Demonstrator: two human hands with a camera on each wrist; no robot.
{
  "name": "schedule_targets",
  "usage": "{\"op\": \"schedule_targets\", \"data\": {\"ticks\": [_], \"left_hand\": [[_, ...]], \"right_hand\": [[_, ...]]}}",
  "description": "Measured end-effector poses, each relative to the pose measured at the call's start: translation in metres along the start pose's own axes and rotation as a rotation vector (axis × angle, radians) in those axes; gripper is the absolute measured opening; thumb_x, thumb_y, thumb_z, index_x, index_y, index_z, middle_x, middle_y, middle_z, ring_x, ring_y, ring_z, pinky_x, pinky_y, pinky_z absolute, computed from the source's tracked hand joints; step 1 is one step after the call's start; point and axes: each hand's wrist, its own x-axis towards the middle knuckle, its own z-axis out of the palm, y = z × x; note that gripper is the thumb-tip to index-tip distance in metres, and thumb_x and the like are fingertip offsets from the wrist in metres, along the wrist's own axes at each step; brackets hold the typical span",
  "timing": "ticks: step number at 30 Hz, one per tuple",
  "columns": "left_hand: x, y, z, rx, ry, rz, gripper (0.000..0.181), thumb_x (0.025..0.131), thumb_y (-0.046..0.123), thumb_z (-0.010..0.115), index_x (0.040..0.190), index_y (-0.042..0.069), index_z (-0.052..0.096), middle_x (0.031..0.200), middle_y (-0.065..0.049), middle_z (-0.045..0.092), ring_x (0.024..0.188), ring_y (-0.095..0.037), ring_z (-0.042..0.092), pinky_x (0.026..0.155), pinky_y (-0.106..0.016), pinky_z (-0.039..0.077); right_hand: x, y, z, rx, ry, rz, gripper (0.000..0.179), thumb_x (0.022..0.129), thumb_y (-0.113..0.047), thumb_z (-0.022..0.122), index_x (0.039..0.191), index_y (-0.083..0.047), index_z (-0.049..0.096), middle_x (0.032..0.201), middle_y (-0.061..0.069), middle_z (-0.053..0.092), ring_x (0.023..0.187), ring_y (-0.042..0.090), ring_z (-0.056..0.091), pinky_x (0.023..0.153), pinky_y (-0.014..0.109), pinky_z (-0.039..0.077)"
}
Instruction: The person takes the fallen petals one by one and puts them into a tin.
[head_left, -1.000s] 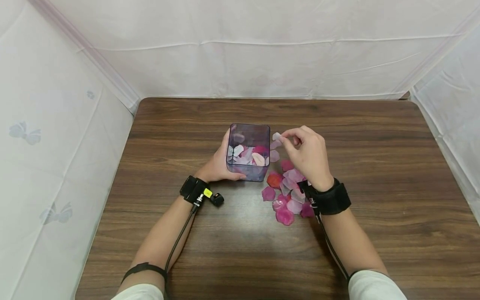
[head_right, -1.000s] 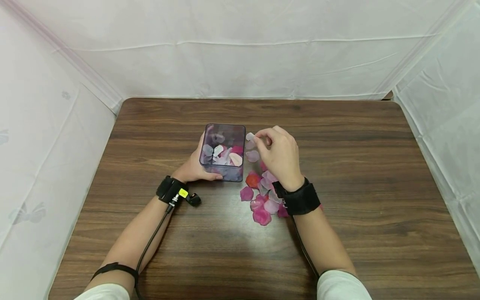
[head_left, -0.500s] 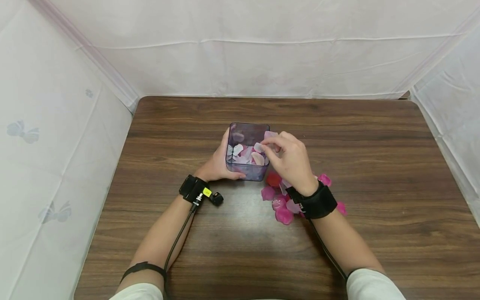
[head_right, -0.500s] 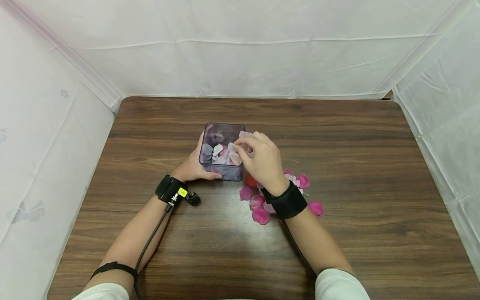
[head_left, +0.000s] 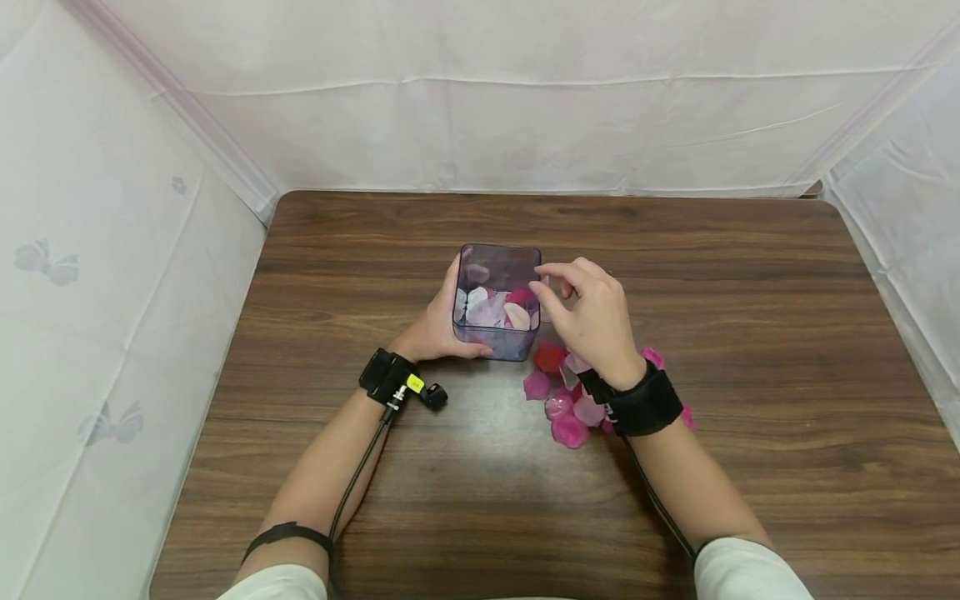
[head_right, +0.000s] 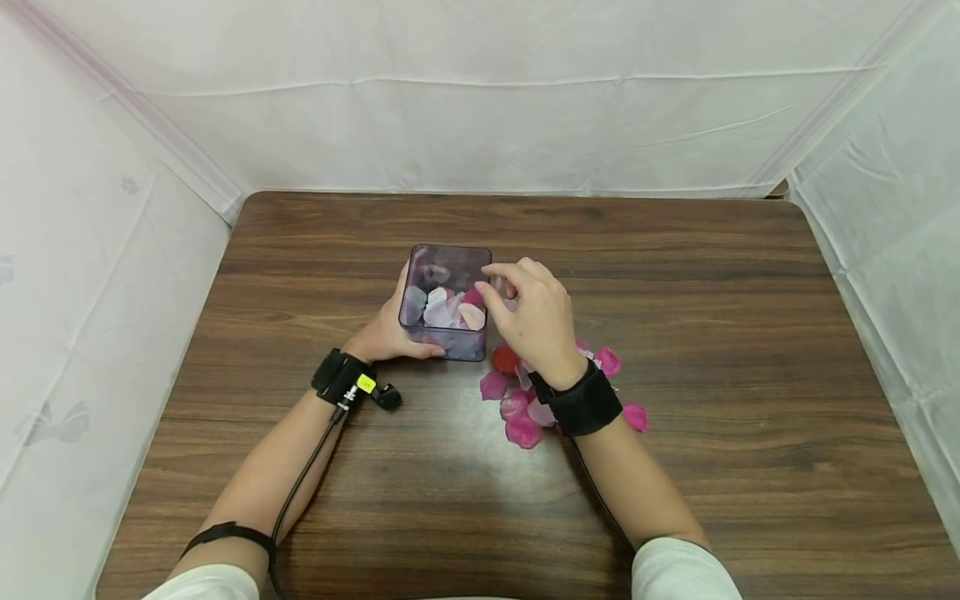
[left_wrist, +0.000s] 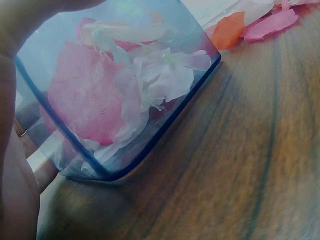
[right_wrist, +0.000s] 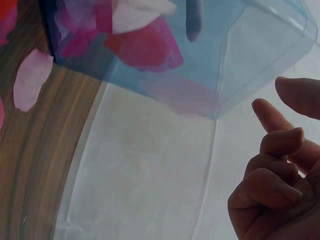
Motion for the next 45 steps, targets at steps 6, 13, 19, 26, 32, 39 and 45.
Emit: {"op": "schedule_targets", "data": {"ticks": [6, 13, 19, 26, 32, 39, 45], "left_hand": [[0.001, -0.001, 0.0, 0.018, 0.004, 0.01, 0.135, 0.06, -0.002, 0.092, 0.156, 0.0, -0.002, 0.144, -0.036, 0.032, 0.13, -0.051, 0.036, 0.11, -0.063, 0.029], [0.001, -0.001, 0.0, 0.01, 0.006, 0.002, 0.136, 0.06, -0.001, 0.093, 0.157, 0.002, -0.002, 0.144, -0.035, 0.032, 0.13, -0.051, 0.036, 0.109, -0.064, 0.03], [0.0, 0.0, 0.0, 0.001, 0.007, -0.009, 0.138, 0.059, -0.003, 0.093, 0.157, 0.003, -0.004, 0.145, -0.035, 0.032, 0.129, -0.05, 0.037, 0.109, -0.063, 0.029], [0.0, 0.001, -0.003, 0.004, -0.004, -0.035, 0.139, 0.061, -0.002, 0.092, 0.158, 0.007, -0.006, 0.148, -0.032, 0.03, 0.13, -0.048, 0.038, 0.111, -0.062, 0.029], [-0.001, 0.0, -0.003, 0.0, -0.002, -0.033, 0.138, 0.062, -0.001, 0.092, 0.159, 0.008, -0.006, 0.148, -0.033, 0.03, 0.13, -0.048, 0.038, 0.111, -0.063, 0.029], [0.0, -0.002, -0.002, -0.007, 0.003, -0.012, 0.137, 0.061, -0.002, 0.092, 0.158, 0.006, -0.004, 0.147, -0.034, 0.03, 0.131, -0.049, 0.037, 0.11, -0.064, 0.028], [-0.001, -0.001, -0.002, 0.005, 0.01, -0.013, 0.138, 0.06, -0.002, 0.093, 0.159, 0.007, -0.003, 0.147, -0.033, 0.031, 0.131, -0.048, 0.037, 0.111, -0.063, 0.028]], "right_hand": [[0.002, 0.008, -0.007, -0.01, 0.027, 0.031, 0.016, 0.092, -0.014, 0.075, 0.101, -0.001, 0.077, 0.07, 0.005, 0.045, 0.063, 0.016, 0.038, 0.058, 0.03, 0.027], [0.005, 0.029, -0.008, -0.108, -0.112, 0.162, 0.016, 0.092, -0.012, 0.074, 0.103, -0.001, 0.077, 0.072, 0.007, 0.048, 0.064, 0.02, 0.041, 0.06, 0.033, 0.029], [0.006, 0.05, -0.011, -0.226, -0.43, 0.365, 0.026, 0.092, -0.017, 0.074, 0.113, -0.002, 0.075, 0.092, 0.015, 0.069, 0.08, 0.03, 0.063, 0.065, 0.043, 0.051], [0.008, 0.064, -0.021, -0.284, -0.642, 0.465, 0.021, 0.091, -0.022, 0.075, 0.104, -0.005, 0.077, 0.103, 0.016, 0.073, 0.092, 0.033, 0.066, 0.075, 0.049, 0.054], [0.007, 0.069, -0.013, -0.269, -0.721, 0.489, 0.009, 0.087, -0.018, 0.079, 0.089, -0.009, 0.078, 0.089, 0.008, 0.072, 0.075, 0.023, 0.059, 0.063, 0.038, 0.049], [0.006, 0.07, -0.01, -0.298, -0.717, 0.478, 0.011, 0.089, -0.012, 0.073, 0.078, -0.012, 0.077, 0.082, 0.005, 0.069, 0.067, 0.02, 0.056, 0.055, 0.033, 0.044], [0.007, 0.065, -0.014, -0.306, -0.675, 0.449, 0.013, 0.093, -0.014, 0.07, 0.083, -0.01, 0.076, 0.086, 0.008, 0.07, 0.073, 0.023, 0.058, 0.062, 0.038, 0.048]]}}
